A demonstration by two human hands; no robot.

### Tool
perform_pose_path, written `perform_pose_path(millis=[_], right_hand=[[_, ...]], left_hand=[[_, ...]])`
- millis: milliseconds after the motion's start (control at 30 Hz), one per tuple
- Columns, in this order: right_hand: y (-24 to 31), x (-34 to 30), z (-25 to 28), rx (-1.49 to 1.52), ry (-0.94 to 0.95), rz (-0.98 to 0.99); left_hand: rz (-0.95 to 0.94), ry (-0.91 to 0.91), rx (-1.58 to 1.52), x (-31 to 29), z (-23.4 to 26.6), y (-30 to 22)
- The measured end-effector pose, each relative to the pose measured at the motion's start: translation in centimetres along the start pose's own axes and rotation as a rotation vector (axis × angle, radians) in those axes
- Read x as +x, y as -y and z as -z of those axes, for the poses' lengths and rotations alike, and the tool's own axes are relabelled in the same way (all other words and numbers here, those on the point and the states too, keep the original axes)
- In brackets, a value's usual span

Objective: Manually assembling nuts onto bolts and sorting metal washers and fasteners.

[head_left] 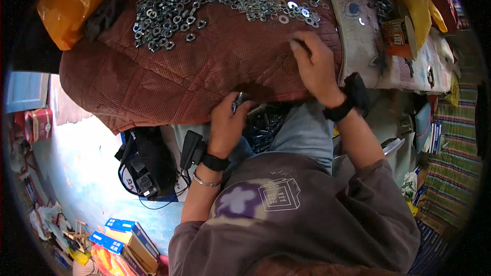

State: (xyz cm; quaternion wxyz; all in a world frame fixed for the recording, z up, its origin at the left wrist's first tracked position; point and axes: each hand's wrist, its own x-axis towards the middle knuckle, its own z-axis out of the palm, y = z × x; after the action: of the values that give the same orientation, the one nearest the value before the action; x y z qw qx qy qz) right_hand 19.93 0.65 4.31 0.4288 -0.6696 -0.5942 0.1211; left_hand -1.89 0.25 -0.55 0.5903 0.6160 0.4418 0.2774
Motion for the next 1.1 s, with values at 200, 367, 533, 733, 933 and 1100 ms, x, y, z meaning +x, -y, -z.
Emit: perform_pose_path(millis=[200,367,533,733,933,1100], right_hand=[[-2.7,4.4,-0.5,-0.385,-0.025,0.138],[-2.6,5.1,-0.9,-0.511,0.028,0.095],[1.7,2.6,-0.2,0.062,0.337,0.018],[4.8,-0.5,-1.8,0.309,0.608,-0.195],[5.0,-0.6,-2.1,0.192,0.583,-0.056],[5.3,-0.7,-1.9,0.026,0.683,0.153]], left_hand=[[0.187,0.19,-0.49,0.7,0.0,-1.1],[0.164,0.217,-0.556,0.9,-0.3,-1.6],[0.119,0.147,-0.519,1.2,0.1,-2.5],[0.107,0.107,-0.443,0.7,-0.2,-2.2],[-0.042,0.108,-0.15,0.8,0.3,-1.3],[-0.106,0.056,0.078,0.8,0.3,-2.0]])
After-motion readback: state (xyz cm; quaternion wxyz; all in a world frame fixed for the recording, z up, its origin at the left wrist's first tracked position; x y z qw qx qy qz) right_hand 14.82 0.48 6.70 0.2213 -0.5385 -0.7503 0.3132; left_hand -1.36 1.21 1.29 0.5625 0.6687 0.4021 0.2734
